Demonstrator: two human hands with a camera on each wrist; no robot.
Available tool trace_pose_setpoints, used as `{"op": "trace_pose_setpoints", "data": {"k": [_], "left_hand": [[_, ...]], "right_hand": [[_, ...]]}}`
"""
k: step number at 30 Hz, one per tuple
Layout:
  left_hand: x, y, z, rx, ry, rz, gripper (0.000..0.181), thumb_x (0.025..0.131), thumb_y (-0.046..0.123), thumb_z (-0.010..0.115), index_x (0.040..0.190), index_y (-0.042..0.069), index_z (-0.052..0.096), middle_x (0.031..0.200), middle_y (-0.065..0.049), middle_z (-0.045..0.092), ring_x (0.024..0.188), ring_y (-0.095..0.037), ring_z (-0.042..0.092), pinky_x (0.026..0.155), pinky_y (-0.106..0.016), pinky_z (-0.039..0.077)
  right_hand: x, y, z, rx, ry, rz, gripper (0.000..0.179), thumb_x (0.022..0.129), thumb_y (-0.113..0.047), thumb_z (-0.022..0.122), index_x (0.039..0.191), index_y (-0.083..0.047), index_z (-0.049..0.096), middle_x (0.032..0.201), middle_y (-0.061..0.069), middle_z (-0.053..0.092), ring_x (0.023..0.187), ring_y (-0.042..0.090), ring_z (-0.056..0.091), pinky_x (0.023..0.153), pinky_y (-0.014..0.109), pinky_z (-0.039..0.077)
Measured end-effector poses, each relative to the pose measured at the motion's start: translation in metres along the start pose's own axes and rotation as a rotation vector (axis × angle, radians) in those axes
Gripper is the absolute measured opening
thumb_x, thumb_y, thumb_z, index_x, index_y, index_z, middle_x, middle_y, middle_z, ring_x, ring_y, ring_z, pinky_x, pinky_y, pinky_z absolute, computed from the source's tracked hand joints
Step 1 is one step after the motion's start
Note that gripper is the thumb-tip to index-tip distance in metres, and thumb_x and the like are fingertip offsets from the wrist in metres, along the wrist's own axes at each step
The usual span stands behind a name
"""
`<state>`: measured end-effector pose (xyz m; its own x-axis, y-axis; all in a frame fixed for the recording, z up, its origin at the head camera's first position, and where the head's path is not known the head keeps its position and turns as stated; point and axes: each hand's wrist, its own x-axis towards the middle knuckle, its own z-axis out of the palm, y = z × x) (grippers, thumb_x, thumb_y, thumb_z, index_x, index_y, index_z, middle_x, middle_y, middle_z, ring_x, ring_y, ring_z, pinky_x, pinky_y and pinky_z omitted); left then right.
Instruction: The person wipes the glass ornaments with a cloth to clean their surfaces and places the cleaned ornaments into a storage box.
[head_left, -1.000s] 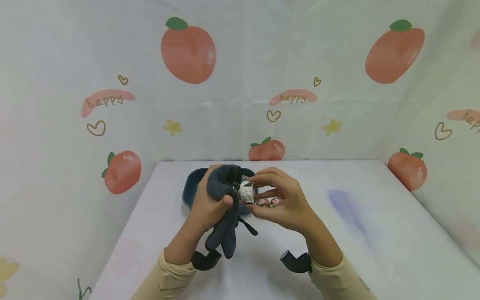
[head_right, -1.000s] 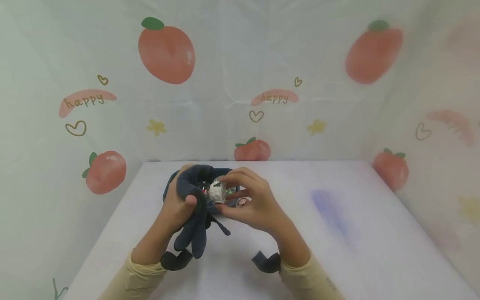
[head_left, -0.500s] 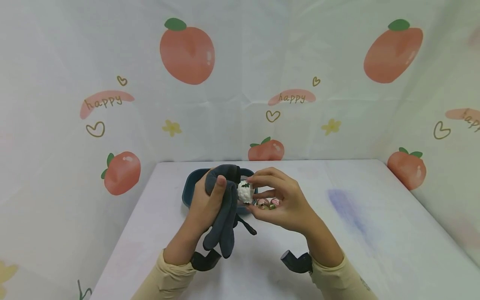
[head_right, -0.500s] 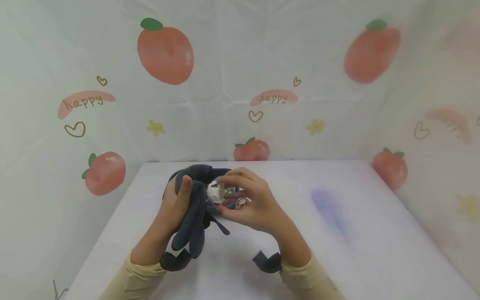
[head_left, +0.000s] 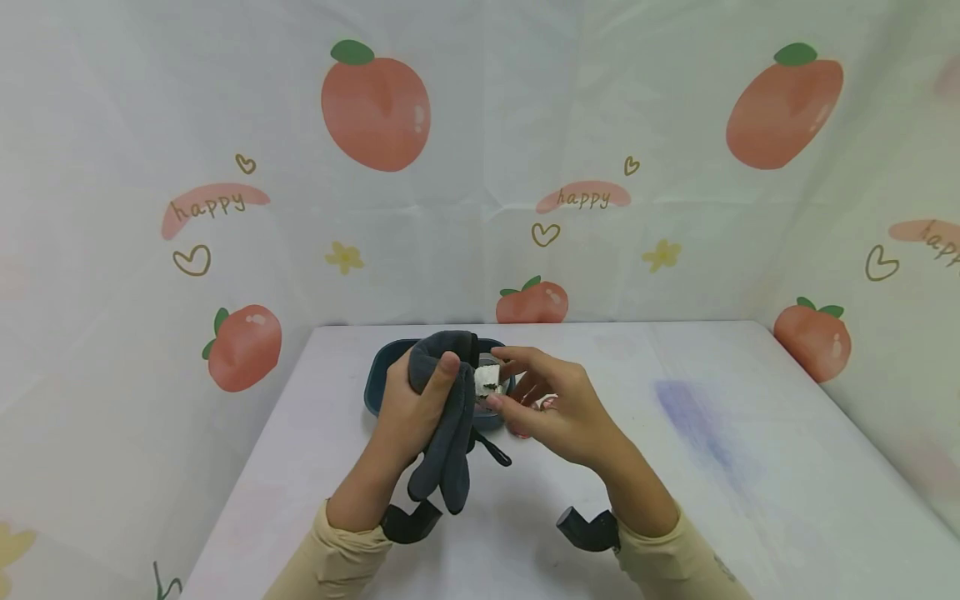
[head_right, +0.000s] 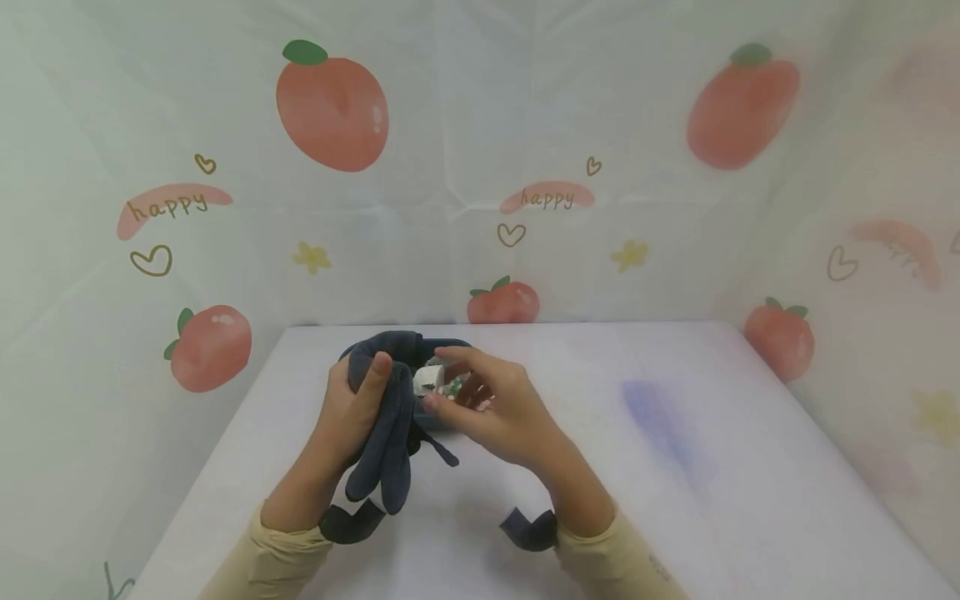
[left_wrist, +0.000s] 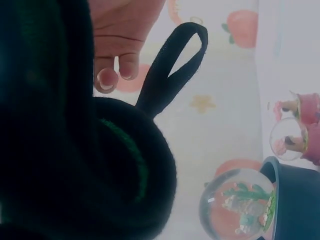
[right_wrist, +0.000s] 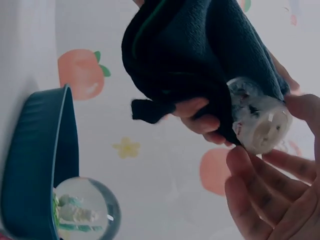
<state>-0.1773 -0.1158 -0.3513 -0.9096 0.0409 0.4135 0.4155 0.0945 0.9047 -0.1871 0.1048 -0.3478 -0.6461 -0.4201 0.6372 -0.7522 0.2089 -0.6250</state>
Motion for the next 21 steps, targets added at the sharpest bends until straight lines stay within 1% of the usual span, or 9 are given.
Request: {"op": "trace_pose_setpoints", "data": {"k": [1, 4, 8, 10, 14, 16, 19, 21], "left_hand": [[0.0, 0.0, 0.0001, -0.004, -0.004, 0.003, 0.071, 0.091, 0.075, 0.067, 0.106, 0.006, 0.066, 0.079, -0.003, 0.065, 0.068, -0.017, 0.067, 0.06, -0.031, 0.057], [0.0002, -0.0006, 0.0002, -0.007, -0.015, 0.01, 0.067, 0.092, 0.07, 0.069, 0.108, 0.005, 0.067, 0.08, -0.003, 0.066, 0.067, -0.017, 0.068, 0.061, -0.031, 0.058], [0.0004, -0.0012, -0.0001, 0.0, -0.028, 0.011, 0.064, 0.093, 0.067, 0.071, 0.11, 0.006, 0.069, 0.081, -0.005, 0.067, 0.068, -0.018, 0.069, 0.061, -0.033, 0.059], [0.0006, -0.0013, -0.0003, 0.003, -0.031, 0.006, 0.061, 0.093, 0.065, 0.073, 0.112, 0.007, 0.069, 0.082, -0.006, 0.067, 0.07, -0.02, 0.07, 0.063, -0.033, 0.059], [0.0006, -0.001, -0.0002, -0.001, -0.026, -0.005, 0.047, 0.095, 0.052, 0.076, 0.115, 0.01, 0.07, 0.087, -0.007, 0.068, 0.076, -0.022, 0.071, 0.066, -0.034, 0.06], [0.0006, -0.0004, 0.0, -0.01, -0.023, 0.002, 0.04, 0.096, 0.045, 0.077, 0.116, 0.011, 0.07, 0.088, -0.008, 0.069, 0.078, -0.024, 0.071, 0.067, -0.034, 0.06], [0.0006, 0.0008, 0.0004, -0.032, -0.005, 0.02, 0.032, 0.097, 0.037, 0.078, 0.116, 0.012, 0.071, 0.09, -0.007, 0.07, 0.079, -0.023, 0.071, 0.068, -0.033, 0.06], [0.0006, 0.0015, 0.0003, -0.053, 0.016, 0.029, 0.03, 0.097, 0.033, 0.078, 0.116, 0.011, 0.071, 0.089, -0.006, 0.071, 0.077, -0.021, 0.071, 0.067, -0.032, 0.06]], "right_hand": [[-0.0001, -0.0008, 0.0008, -0.012, -0.003, 0.021, 0.048, 0.092, -0.006, 0.081, 0.137, -0.011, 0.066, 0.102, 0.006, 0.077, 0.074, 0.008, 0.071, 0.065, 0.028, 0.061], [0.0, -0.0017, 0.0028, -0.021, -0.009, 0.049, 0.045, 0.097, -0.008, 0.075, 0.14, -0.013, 0.063, 0.098, 0.005, 0.077, 0.075, 0.009, 0.071, 0.067, 0.029, 0.061], [-0.0002, -0.0021, 0.0047, -0.007, -0.026, 0.075, 0.042, 0.101, -0.009, 0.069, 0.142, -0.014, 0.06, 0.092, 0.004, 0.077, 0.07, 0.017, 0.071, 0.066, 0.028, 0.06], [-0.0005, -0.0021, 0.0053, -0.002, -0.039, 0.088, 0.041, 0.103, -0.01, 0.067, 0.143, -0.014, 0.059, 0.09, 0.004, 0.076, 0.069, 0.017, 0.07, 0.066, 0.028, 0.06], [-0.0004, -0.0029, 0.0057, -0.001, -0.053, 0.1, 0.04, 0.104, -0.012, 0.066, 0.143, -0.014, 0.058, 0.089, 0.002, 0.075, 0.071, 0.01, 0.068, 0.066, 0.028, 0.06], [0.0, -0.0041, 0.0056, 0.001, -0.053, 0.096, 0.041, 0.103, -0.011, 0.067, 0.143, -0.014, 0.058, 0.089, 0.001, 0.075, 0.072, 0.008, 0.068, 0.067, 0.028, 0.06], [0.0004, -0.0059, 0.0052, 0.019, -0.056, 0.09, 0.043, 0.103, -0.01, 0.068, 0.144, -0.014, 0.057, 0.091, 0.0, 0.075, 0.073, 0.011, 0.07, 0.067, 0.028, 0.06], [0.0004, -0.0069, 0.0046, 0.027, -0.062, 0.089, 0.044, 0.102, -0.009, 0.068, 0.144, -0.014, 0.056, 0.094, 0.001, 0.076, 0.074, 0.013, 0.071, 0.068, 0.028, 0.06]]}}
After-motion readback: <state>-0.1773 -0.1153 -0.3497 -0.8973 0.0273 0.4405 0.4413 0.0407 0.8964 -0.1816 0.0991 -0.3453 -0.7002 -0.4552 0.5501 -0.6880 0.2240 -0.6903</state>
